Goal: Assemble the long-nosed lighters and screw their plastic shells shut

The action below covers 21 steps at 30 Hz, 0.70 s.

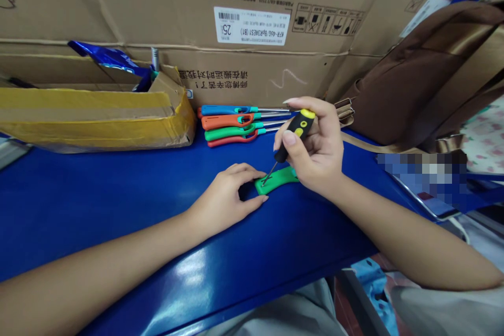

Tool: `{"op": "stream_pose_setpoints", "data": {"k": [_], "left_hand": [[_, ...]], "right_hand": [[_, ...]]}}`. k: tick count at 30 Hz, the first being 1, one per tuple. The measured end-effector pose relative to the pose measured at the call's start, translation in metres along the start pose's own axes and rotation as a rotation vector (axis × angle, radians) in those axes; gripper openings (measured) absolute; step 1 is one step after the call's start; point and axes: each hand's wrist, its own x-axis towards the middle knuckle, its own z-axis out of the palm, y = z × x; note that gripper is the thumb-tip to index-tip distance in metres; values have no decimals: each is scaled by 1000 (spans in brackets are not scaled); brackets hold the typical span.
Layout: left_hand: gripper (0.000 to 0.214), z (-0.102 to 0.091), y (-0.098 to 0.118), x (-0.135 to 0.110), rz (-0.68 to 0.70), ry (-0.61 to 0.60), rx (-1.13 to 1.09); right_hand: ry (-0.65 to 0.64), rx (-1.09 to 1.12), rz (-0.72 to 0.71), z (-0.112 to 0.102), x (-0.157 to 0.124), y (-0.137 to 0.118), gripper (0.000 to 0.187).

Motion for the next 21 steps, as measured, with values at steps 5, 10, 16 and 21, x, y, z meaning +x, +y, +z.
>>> {"op": "stream_pose_setpoints", "data": {"k": [5,10,16,21], "left_hand": [[31,-1,0,0,-5,-1,-7],[31,-2,1,0,-8,-14,-12],[30,-1,0,1,-13,-13,-18],[29,0,0,-1,-10,-3,-9]], "right_hand": [[-10,-7,-42,1,0,1,34],[-30,-34,-72,2,-1,5,35],[-13,-82,-95,1,-2,7,42],[-30,-151,-125,0,-3,5,42]]}}
